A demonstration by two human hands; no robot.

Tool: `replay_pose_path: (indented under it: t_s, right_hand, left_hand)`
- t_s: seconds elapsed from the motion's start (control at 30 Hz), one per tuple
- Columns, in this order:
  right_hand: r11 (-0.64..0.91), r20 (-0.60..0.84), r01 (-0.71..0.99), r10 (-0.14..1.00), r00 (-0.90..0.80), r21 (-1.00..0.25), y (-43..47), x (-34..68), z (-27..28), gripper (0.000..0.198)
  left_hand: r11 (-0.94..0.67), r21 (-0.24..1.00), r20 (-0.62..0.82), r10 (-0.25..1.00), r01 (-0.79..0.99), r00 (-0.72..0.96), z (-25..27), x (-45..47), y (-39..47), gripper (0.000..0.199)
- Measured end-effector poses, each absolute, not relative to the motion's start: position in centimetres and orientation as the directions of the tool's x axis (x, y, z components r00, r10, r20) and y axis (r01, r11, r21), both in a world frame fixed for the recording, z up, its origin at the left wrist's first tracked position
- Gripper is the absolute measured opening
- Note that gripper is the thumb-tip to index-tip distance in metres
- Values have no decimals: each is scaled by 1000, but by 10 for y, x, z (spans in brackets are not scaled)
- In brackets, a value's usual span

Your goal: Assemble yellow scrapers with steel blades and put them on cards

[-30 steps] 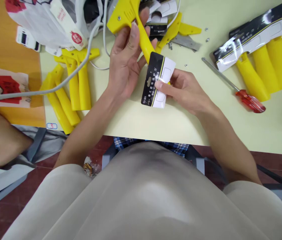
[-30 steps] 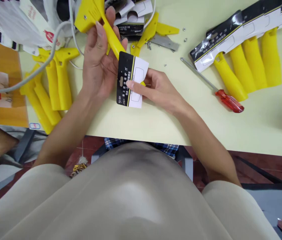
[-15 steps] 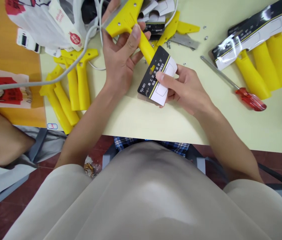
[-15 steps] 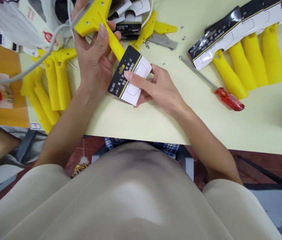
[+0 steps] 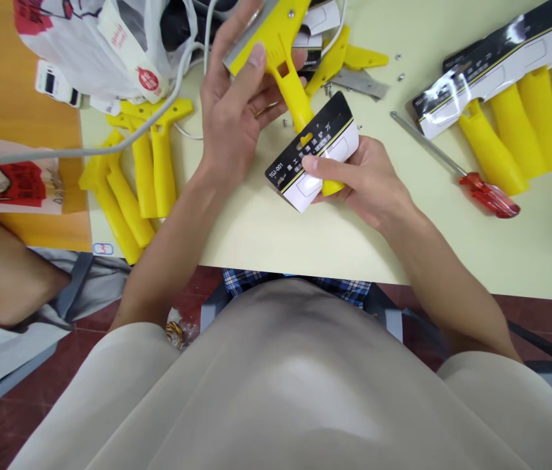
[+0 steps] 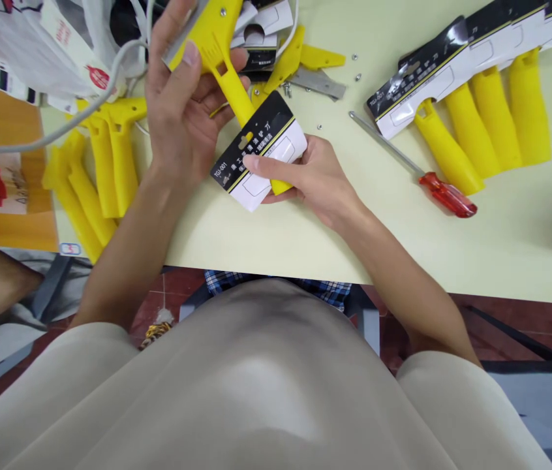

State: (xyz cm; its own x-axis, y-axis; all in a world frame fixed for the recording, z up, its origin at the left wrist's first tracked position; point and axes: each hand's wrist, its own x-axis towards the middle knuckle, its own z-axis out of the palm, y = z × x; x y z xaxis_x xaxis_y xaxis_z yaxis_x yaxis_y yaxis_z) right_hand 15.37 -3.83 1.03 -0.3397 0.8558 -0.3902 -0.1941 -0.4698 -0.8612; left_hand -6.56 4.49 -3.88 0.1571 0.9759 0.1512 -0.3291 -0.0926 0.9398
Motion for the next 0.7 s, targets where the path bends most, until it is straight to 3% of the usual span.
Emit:
replay_pose_path:
  t_s: [0.23, 0.43, 0.53, 0.6, 0.67, 0.7]
  right_hand:
    - [-377, -330, -219, 917, -225, -900, -43, 145, 3, 61]
    - [-268, -246, -131, 955, -164, -954, -48, 142, 5, 63]
    - [-263, -242, -165, 960, -140, -951, -48, 142, 7, 65]
    - [-251, -230, -212, 966, -117, -945, -46, 142, 9, 65]
    - [-250, -226, -258, 967, -118, -933, -43, 142, 12, 65]
    - [-255, -229, -273, 966, -122, -928, -42, 142, 13, 65]
  left_hand:
    - [-73, 905, 204, 938, -419, 278, -36, -73, 48, 54]
    - [133, 937, 1, 923, -322, 384, -60, -100, 84, 69]
    - [-27, 940, 189, 871, -340, 454, -70, -102, 87, 92]
    - [-121, 903, 261, 917, -413, 302, -67, -91, 75, 76]
    - [-163, 870, 226, 971, -465, 82, -56, -77, 58, 54]
    - [-168, 860, 222, 973, -481, 56, -50, -71, 51, 48]
